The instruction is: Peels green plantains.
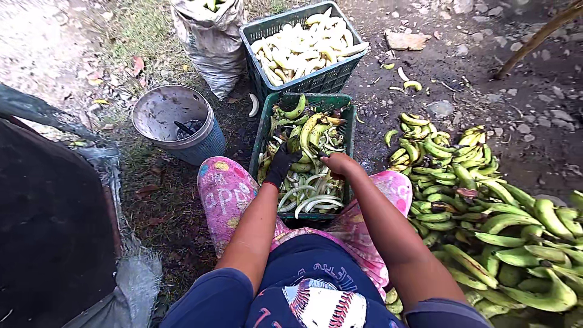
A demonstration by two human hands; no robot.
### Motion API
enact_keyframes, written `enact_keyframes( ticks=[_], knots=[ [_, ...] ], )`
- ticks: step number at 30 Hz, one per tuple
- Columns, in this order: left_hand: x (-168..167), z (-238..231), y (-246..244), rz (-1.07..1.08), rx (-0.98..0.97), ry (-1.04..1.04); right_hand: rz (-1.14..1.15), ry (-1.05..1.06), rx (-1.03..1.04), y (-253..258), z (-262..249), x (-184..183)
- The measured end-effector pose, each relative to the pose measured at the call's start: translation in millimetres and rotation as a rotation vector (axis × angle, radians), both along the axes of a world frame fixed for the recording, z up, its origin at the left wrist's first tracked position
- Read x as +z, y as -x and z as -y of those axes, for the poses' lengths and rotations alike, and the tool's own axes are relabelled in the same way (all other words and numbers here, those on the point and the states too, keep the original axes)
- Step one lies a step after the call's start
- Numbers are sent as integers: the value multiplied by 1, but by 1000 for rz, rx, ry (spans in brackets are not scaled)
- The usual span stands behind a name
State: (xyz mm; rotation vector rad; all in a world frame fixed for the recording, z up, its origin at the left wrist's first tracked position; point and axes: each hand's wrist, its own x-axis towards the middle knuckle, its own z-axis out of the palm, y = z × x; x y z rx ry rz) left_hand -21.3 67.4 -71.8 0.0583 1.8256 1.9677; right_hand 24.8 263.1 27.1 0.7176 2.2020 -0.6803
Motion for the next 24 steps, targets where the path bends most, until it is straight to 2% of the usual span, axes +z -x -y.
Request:
enact_keyframes(
  ticks=[2,5,8,11,15,18,24],
  knots=[
    [9,1,-2,9,6,17,107,2,73,14,-7,18],
    [-19,13,-8,-88,-23,19,170,134,50,9,-27,31],
    [7,-3,10,44,85,-39,163,229,78,-22,-35,33],
    [19,-12,15,125,151,-55,54,133,151,-55,-33,6],
    [26,-20,11,112,181,33,-192,30,5,-87,14,-22],
    [29,-22,1,89,199,80,-224,-65,-67,-86,47,-29],
    [27,-19,-19,118,261,95,-236,-131,-68,-71,63,-32]
  ],
)
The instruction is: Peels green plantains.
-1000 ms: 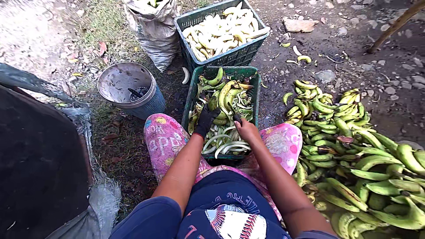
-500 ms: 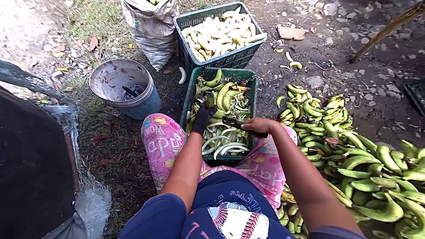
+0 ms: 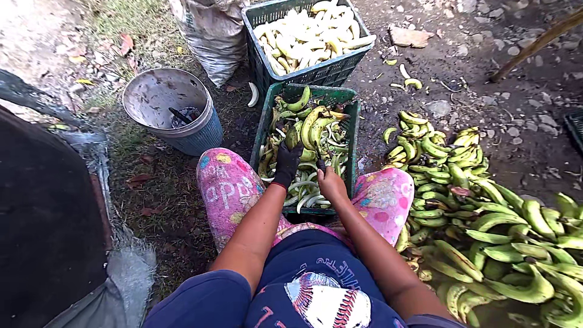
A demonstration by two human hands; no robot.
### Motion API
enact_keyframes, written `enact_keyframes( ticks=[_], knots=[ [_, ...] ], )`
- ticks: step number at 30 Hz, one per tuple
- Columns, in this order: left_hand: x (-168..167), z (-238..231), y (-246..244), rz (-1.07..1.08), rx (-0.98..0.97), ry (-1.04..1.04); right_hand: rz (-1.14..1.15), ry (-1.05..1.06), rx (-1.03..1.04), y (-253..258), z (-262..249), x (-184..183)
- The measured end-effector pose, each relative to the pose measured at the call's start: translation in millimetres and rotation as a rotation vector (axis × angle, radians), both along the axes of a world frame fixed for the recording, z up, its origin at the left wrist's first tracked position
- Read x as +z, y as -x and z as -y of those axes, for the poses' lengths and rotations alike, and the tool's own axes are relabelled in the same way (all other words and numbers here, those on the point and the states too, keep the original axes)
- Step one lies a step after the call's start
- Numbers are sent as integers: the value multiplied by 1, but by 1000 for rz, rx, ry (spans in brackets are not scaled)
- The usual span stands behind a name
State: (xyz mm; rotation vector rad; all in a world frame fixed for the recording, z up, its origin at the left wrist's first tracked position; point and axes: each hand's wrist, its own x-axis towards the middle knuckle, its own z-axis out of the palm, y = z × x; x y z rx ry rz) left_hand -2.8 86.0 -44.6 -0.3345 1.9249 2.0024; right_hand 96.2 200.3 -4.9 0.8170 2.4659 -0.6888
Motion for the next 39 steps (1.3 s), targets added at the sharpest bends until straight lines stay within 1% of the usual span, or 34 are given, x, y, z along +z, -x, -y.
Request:
enact_keyframes(
  ticks=[5,9,14,17,22,25,27,31,36,39],
  knots=[
    [-8,1,2,4,1,3,13,-109,86,-6,7,0],
    [-12,2,5,11,0,1,7,-193,81,-9,6,-7],
    [-13,0,7,44,-13,31,-12,-241,46,-7,7,-6],
    [-12,-1,8,40,-44,86,-5,-217,26,-7,4,-9],
    [-19,-2,9,59,-41,41,-16,43,-115,-5,-14,-17],
    [-21,-2,8,56,-28,14,-40,113,-157,-6,-20,-25],
    [-21,-2,8,46,-27,0,-68,119,-163,-8,-20,-27],
    [-19,1,7,54,-15,-29,-76,60,-116,-11,-15,-21],
    [-19,1,9,45,-18,-34,-147,83,-93,-19,-23,-32],
    [-20,1,10,63,-23,-41,-131,53,-76,-20,-20,-29]
  ],
)
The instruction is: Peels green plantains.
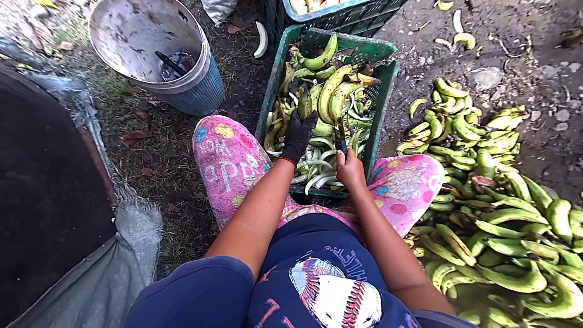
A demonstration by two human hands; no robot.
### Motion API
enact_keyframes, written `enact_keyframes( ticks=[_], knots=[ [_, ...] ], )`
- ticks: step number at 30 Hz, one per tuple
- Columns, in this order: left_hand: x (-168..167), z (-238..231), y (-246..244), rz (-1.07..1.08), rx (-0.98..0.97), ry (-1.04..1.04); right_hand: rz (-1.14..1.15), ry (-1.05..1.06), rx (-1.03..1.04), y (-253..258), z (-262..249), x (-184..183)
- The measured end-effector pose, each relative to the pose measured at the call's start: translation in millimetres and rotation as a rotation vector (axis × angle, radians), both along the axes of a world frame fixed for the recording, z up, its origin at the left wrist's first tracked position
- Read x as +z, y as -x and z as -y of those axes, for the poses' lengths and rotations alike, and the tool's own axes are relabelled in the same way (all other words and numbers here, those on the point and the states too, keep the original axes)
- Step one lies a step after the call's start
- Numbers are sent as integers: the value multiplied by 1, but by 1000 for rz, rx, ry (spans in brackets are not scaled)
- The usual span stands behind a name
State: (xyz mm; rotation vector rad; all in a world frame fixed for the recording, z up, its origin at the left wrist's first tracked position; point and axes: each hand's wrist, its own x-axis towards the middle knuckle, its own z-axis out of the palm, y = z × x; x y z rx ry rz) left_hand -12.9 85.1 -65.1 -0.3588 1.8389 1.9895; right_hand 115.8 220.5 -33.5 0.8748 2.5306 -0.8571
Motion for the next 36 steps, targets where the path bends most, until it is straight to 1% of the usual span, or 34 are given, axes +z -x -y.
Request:
enact_keyframes(
  ticks=[3,6,12,16,23,29,31,32,34,36],
  knots=[
    [1,0,0,2,-1,-20,27,54,-3,3,-3,5],
    [4,1,-1,10,-8,-43,171,163,-36,18,-6,24],
    [0,-1,-3,-13,-7,-58,323,211,-68,42,-10,39],
    [-3,-1,-6,-26,2,-56,343,226,-85,53,-13,37],
    [-13,-1,-12,-65,145,-142,327,237,-56,50,-9,49],
    [-6,2,-17,-107,112,-121,312,258,-65,60,-9,49],
    [-4,9,-26,-91,111,-73,268,308,-111,43,-14,37],
    [2,19,-35,-72,69,-22,269,348,-121,35,-17,35],
    [5,33,-43,-41,13,39,268,379,-96,26,-25,38],
    [9,32,-39,-62,-2,37,252,406,-123,26,-26,41]
  ],
)
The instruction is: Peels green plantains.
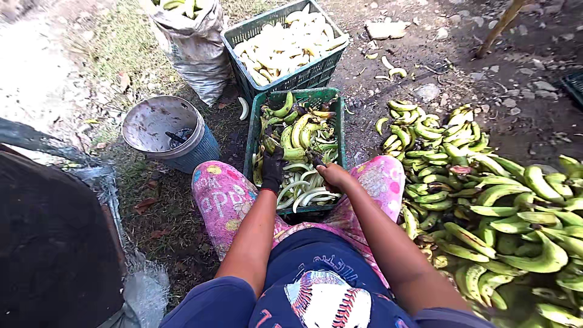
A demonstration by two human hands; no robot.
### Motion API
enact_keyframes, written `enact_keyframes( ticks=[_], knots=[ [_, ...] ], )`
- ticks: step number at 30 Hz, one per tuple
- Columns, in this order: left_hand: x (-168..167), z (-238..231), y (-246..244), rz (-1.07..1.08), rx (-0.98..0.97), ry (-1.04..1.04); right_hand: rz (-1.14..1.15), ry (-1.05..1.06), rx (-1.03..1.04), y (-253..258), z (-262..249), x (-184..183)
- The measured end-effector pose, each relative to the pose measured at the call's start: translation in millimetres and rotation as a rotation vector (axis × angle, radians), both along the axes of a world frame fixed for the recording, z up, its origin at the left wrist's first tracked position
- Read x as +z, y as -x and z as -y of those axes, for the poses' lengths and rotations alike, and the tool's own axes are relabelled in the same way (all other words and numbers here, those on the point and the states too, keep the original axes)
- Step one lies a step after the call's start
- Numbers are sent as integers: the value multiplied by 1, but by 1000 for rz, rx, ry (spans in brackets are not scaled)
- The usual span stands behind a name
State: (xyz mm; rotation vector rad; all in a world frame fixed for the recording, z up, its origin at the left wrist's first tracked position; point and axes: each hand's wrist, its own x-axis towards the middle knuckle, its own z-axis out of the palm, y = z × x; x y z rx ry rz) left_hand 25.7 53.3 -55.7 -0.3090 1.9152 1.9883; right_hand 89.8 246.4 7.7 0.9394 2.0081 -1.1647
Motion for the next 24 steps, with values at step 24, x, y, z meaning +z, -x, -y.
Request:
enact_keyframes(
  ticks=[24],
  knots=[
    [9,5,6,13,141,-95,-62,476,-264,4,29,-31]
  ],
)
